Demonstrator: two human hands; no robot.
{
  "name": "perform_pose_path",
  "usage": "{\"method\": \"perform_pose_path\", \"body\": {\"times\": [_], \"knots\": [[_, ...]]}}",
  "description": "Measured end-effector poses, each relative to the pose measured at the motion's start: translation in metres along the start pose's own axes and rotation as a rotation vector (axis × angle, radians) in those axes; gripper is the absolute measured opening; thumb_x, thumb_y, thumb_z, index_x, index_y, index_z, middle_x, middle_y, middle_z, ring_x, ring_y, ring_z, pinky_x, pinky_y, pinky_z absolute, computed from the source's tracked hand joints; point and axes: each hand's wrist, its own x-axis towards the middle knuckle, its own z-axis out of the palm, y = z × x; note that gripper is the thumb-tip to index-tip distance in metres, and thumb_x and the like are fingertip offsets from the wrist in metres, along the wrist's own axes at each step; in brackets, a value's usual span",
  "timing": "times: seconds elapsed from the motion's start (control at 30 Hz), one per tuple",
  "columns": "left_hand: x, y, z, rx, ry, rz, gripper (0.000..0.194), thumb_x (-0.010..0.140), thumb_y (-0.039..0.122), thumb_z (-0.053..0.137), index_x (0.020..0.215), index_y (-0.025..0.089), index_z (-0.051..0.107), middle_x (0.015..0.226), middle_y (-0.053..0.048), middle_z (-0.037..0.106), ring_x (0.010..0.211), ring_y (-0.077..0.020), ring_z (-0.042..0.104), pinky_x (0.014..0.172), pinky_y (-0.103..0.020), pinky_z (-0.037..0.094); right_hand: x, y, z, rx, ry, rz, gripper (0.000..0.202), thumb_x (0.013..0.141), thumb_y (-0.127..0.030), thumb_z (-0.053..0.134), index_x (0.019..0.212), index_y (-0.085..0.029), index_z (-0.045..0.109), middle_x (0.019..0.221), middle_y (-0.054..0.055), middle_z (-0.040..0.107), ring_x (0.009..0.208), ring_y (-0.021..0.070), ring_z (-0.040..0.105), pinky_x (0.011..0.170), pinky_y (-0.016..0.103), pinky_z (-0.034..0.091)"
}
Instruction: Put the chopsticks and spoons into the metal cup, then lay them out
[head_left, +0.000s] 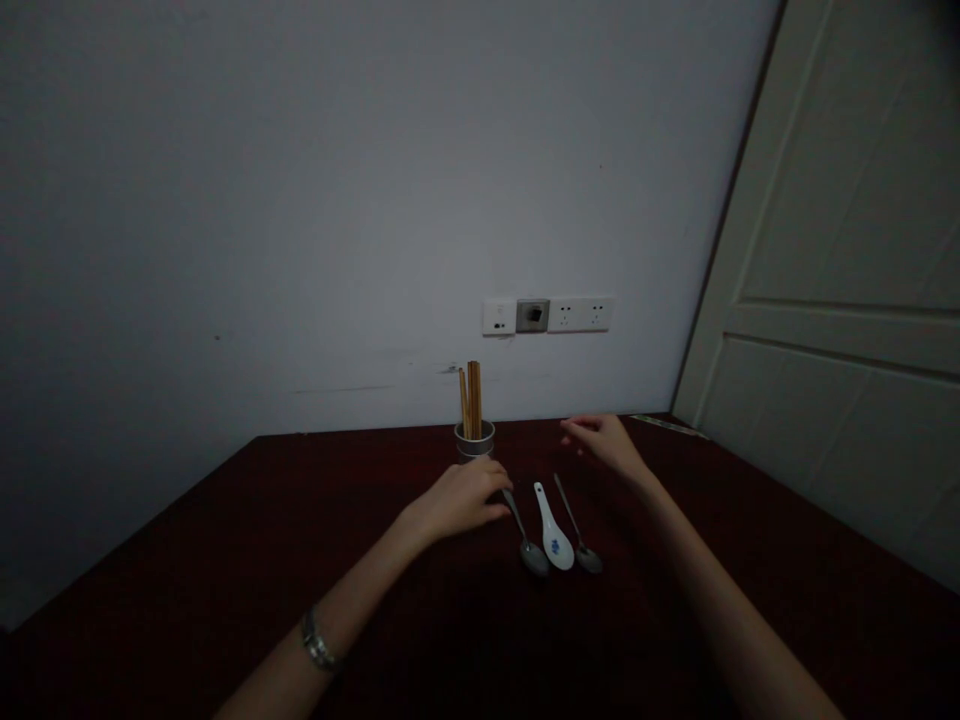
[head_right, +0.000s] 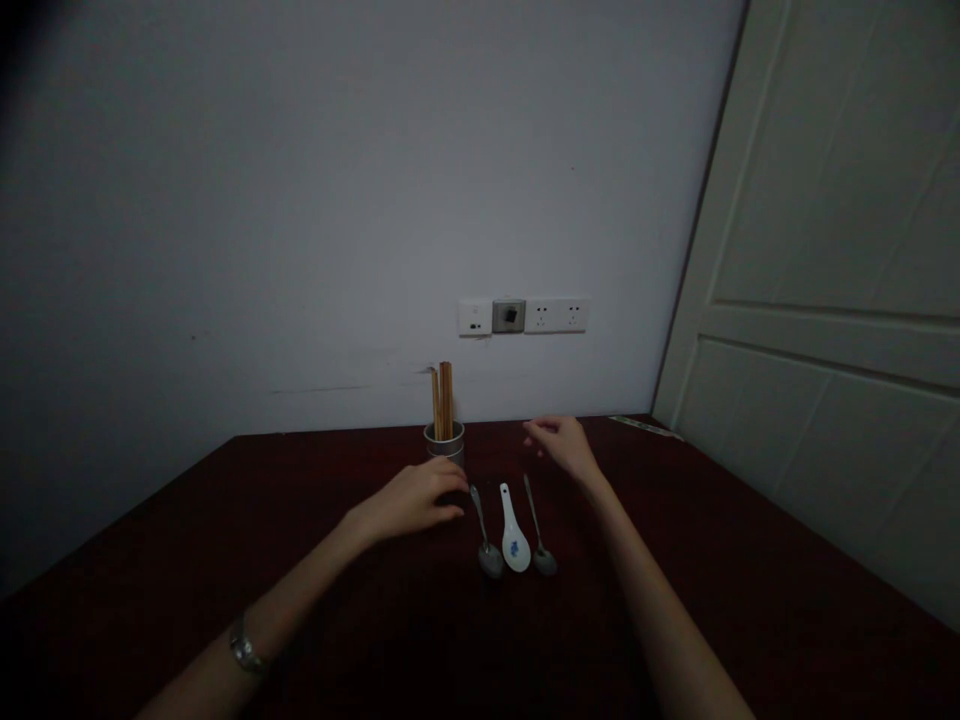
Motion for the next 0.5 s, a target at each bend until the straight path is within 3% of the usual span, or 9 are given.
{"method": "perform_pose_path", "body": {"times": [0.1, 0.2, 0.5], "knots": [[0.014, -0.005, 0.032, 0.103, -0.099, 0.029, 0.020, 0.077, 0.018, 0.053, 0.096, 0.020, 0.058, 0.099, -0.005, 0.058, 0.096, -0.0177, 0.051, 0.073, -0.027, 0.044, -0.005, -0.013, 0.000, -0.041, -0.017, -0.032, 0.030, 0.072, -0.039, 0.054, 0.076, -0.011, 0.065, 0.062, 0.007, 0.066, 0.041, 0.0093, 0.050, 0.042, 0.020, 0.039], [0.025, -0.015, 0.050, 0.134, -0.153, 0.045, 0.020, 0.075, 0.016, 0.053, 0.094, 0.020, 0.059, 0.096, -0.005, 0.058, 0.094, -0.0183, 0.051, 0.071, -0.027, 0.044, -0.009, -0.024, 0.001, -0.082, -0.048, -0.102, 0.028, 0.073, -0.037, 0.053, 0.071, -0.012, 0.064, 0.060, 0.006, 0.066, 0.043, 0.0099, 0.051, 0.043, 0.020, 0.038], [0.032, -0.020, 0.069, 0.096, -0.209, 0.136, 0.025, 0.074, 0.012, 0.053, 0.096, 0.022, 0.059, 0.097, -0.002, 0.060, 0.093, -0.0176, 0.050, 0.073, -0.026, 0.042, -0.012, -0.032, 0.004, -0.189, -0.084, -0.198, 0.028, 0.075, -0.035, 0.050, 0.068, -0.013, 0.065, 0.059, 0.005, 0.065, 0.049, 0.0119, 0.054, 0.047, 0.021, 0.039]]}}
